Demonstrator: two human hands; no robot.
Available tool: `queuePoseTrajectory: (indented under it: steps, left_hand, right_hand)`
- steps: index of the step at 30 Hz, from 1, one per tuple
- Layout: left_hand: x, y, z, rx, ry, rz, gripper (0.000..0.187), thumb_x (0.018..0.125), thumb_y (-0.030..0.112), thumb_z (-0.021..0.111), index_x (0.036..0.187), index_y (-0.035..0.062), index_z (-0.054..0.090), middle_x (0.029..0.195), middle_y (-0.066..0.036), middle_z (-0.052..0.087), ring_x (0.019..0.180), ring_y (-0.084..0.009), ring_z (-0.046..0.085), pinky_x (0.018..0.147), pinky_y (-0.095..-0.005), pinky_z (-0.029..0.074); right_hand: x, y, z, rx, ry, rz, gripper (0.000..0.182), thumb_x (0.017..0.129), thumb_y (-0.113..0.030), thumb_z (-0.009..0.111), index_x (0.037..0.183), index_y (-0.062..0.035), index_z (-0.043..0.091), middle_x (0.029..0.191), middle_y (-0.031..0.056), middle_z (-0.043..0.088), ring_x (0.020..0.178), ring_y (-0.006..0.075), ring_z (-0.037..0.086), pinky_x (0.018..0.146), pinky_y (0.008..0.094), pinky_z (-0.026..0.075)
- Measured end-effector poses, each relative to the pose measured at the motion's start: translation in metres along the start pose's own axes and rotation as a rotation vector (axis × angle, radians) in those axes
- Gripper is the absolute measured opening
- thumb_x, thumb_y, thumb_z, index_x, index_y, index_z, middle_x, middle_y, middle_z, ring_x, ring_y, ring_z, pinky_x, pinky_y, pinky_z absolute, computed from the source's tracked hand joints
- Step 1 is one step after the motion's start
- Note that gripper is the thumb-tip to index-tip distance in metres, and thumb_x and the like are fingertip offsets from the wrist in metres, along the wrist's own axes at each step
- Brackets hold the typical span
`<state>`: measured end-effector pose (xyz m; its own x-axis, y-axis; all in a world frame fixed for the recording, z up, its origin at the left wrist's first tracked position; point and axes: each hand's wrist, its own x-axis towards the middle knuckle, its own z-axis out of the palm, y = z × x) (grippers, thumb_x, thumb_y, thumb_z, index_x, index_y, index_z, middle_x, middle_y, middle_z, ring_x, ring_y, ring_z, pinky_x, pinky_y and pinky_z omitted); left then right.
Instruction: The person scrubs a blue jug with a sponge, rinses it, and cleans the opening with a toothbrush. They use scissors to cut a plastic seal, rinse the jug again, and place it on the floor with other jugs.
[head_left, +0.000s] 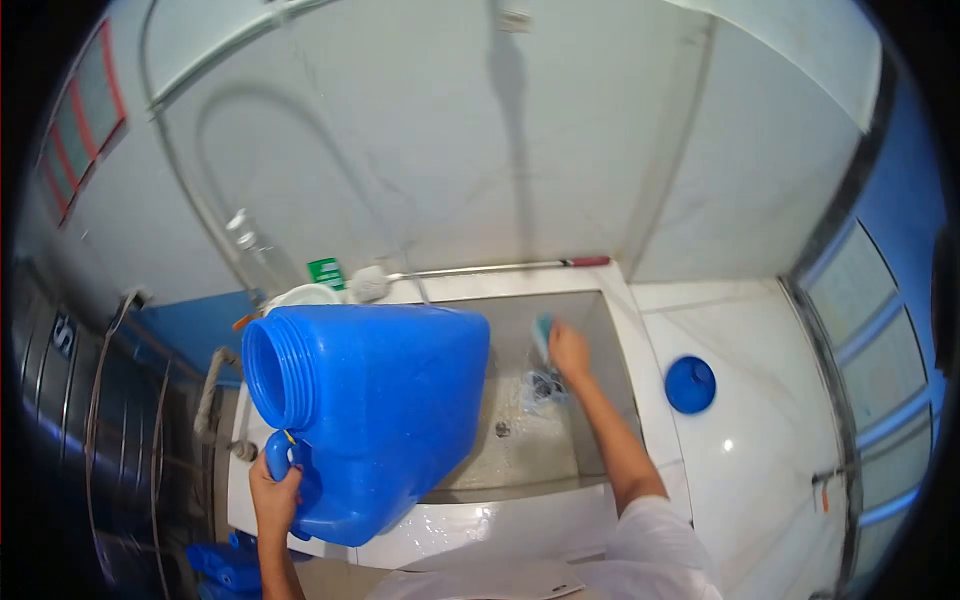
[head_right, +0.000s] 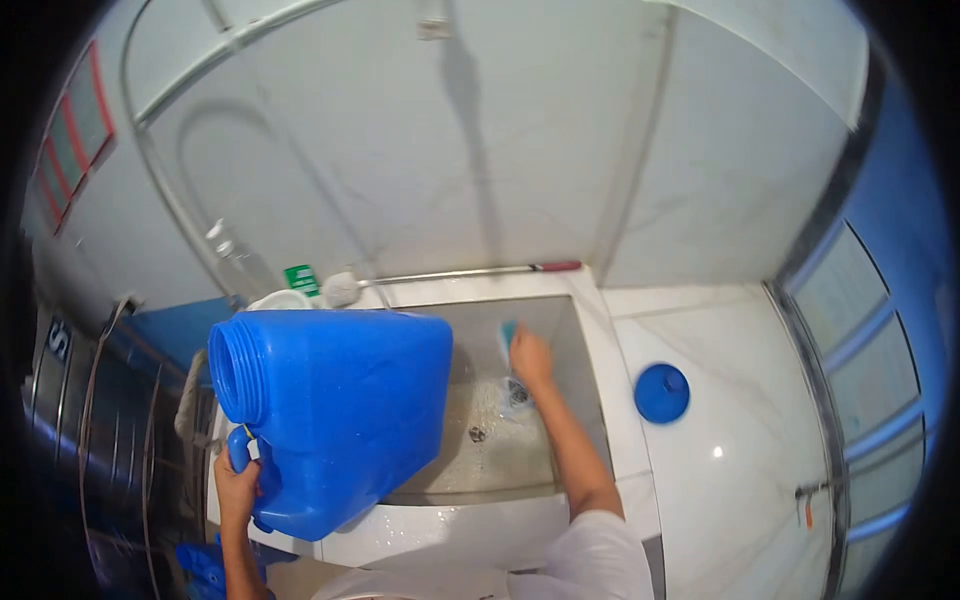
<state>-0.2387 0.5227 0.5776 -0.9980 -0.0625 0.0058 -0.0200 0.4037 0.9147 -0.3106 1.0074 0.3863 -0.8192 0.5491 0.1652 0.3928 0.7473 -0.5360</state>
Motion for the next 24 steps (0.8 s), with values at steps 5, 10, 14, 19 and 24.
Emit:
queuePoseTrajectory:
  steps: [5, 10, 14, 19, 24]
  left_hand:
    - [0.036, -0.003, 0.059, 0.338, -0.198, 0.369, 0.019, 0.068, 0.009, 0.06, 0.085, 0.0008, 0.058, 0.059, -0.008, 0.055, 0.048, -0.0182, 0.053, 0.048, -0.0338, 0.043]
    - [0.035, -0.005, 0.145, 0.568, -0.329, 0.452, 0.022, 0.066, 0.017, 0.063, 0.083, 0.0034, 0.058, 0.065, -0.019, 0.059, 0.064, -0.0352, 0.06, 0.058, -0.0444, 0.045]
    - [0.038, -0.006, 0.191, 0.652, -0.447, 0.576, 0.025, 0.069, 0.022, 0.064, 0.086, 0.005, 0.057, 0.071, -0.02, 0.061, 0.069, -0.039, 0.059, 0.061, -0.0485, 0.046]
    - [0.032, 0.009, 0.234, 0.679, -0.552, 0.698, 0.033, 0.074, 0.031, 0.064, 0.091, 0.0037, 0.056, 0.074, -0.02, 0.062, 0.07, -0.0387, 0.06, 0.064, -0.0483, 0.047]
    - [0.052, 0.03, 0.294, 0.417, -0.85, 0.348, 0.041, 0.083, 0.032, 0.06, 0.093, -0.0063, 0.052, 0.073, -0.02, 0.06, 0.065, -0.0301, 0.062, 0.053, -0.0411, 0.049]
  right_hand:
    - [0.048, 0.08, -0.07, -0.348, 0.231, 0.098, 0.04, 0.084, -0.021, 0.05, 0.122, -0.0094, 0.049, 0.114, 0.0176, 0.053, 0.091, 0.0339, 0.057, 0.068, 0.0443, 0.05]
    - [-0.012, 0.105, -0.146, -0.411, 0.243, 0.243, 0.04, 0.078, -0.022, 0.057, 0.115, -0.0087, 0.056, 0.121, 0.0212, 0.046, 0.115, 0.0365, 0.043, 0.082, 0.0495, 0.045]
    - [-0.072, 0.155, -0.188, -0.505, 0.045, 0.543, 0.032, 0.077, -0.013, 0.055, 0.107, -0.0044, 0.059, 0.12, 0.0217, 0.046, 0.108, 0.0371, 0.05, 0.08, 0.0471, 0.048]
    - [-0.081, 0.199, -0.18, -0.352, 0.168, 0.3, 0.038, 0.073, 0.0, 0.054, 0.111, -0.0026, 0.052, 0.113, 0.0231, 0.046, 0.09, 0.04, 0.057, 0.076, 0.0448, 0.049]
    - [-0.086, 0.114, -0.197, -0.064, 0.273, 0.076, 0.043, 0.074, -0.002, 0.06, 0.114, -0.0024, 0.046, 0.104, 0.02, 0.052, 0.076, 0.0304, 0.06, 0.067, 0.0395, 0.049]
